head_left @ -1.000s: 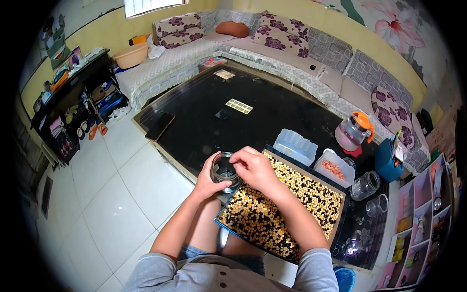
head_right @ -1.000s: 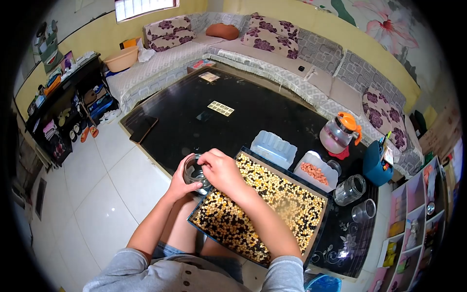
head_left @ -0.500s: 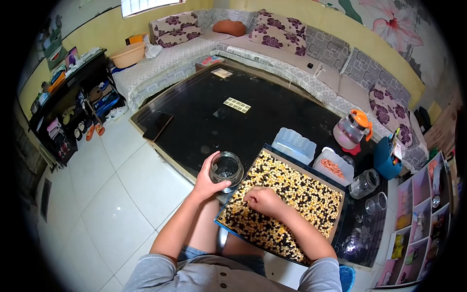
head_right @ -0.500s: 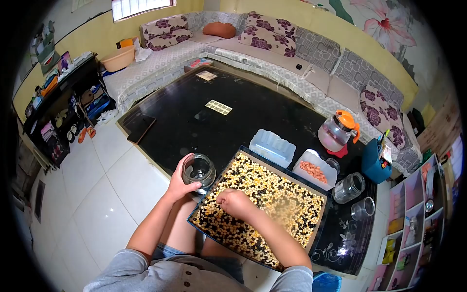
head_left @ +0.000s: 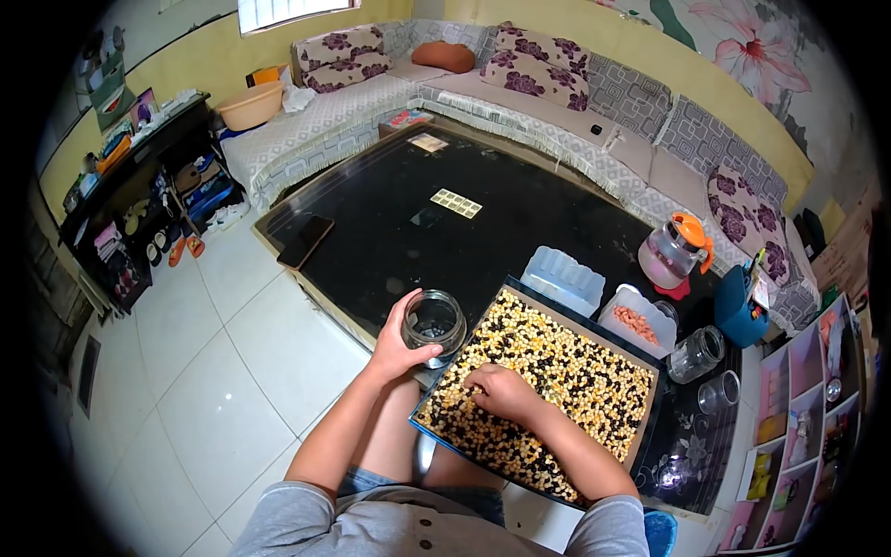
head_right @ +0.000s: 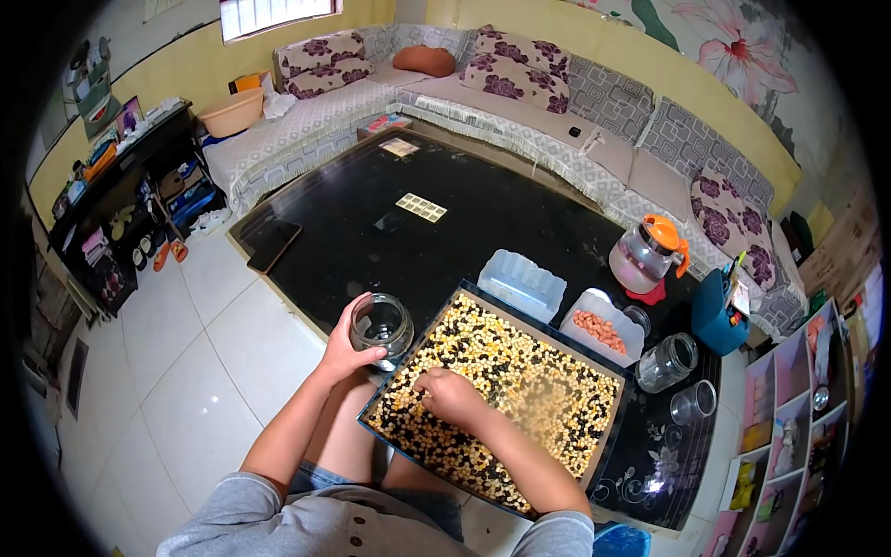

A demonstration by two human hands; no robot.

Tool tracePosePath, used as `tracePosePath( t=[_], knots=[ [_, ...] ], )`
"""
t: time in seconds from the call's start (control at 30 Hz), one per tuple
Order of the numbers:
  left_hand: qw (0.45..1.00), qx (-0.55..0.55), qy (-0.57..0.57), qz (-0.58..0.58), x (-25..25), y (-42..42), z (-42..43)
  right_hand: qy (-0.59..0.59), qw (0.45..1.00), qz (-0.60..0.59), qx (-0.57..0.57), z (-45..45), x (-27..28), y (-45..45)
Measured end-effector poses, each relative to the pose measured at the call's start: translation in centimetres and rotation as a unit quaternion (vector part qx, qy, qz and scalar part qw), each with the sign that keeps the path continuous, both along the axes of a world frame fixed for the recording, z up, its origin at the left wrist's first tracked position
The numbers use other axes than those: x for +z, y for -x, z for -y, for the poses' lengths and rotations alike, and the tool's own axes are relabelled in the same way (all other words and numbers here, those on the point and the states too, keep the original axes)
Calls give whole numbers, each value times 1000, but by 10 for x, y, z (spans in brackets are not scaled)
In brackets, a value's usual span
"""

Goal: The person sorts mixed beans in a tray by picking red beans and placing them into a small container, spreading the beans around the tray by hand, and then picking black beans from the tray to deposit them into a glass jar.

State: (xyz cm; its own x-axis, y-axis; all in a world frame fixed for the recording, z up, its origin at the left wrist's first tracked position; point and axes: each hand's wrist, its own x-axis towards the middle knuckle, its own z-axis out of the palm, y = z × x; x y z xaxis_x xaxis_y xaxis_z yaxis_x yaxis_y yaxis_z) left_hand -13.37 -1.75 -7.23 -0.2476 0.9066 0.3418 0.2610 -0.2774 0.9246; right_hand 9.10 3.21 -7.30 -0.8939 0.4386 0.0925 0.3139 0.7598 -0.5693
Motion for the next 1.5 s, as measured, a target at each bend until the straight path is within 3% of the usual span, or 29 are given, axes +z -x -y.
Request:
tracePosePath(
  t=[0.57, 0.63, 0.73, 1.0, 1.17, 1.33, 1.47, 1.5],
  knots=[
    [1000, -9, 2, 3, 0, -1, 0, 7, 1000, 19, -23, 4, 7, 1],
    [1000, -2, -3, 1, 0, 0, 0, 19, 998, -37, -36, 2, 10, 0],
    [1000, -2, -4, -1, -1, 0, 0, 22, 996, -9, -89, -5, 32, 2],
    [1000, -6, -7, 10, -3, 0, -1, -15, 977, -192, -86, -26, 93, 53],
    [1000, -3, -1, 2, -3, 1, -1, -45, 985, -157, -54, -32, 87, 77],
    [1000, -3, 1, 5, -4, 0, 0, -49, 977, -195, -65, -27, 87, 61],
    [1000, 2, -3, 2, -1, 0, 1, -28, 986, -147, -74, -14, 69, 23],
    [1000, 2, -5, 0, 0, -1, 1, 19, 994, -87, -56, -10, 62, 15]
  ],
)
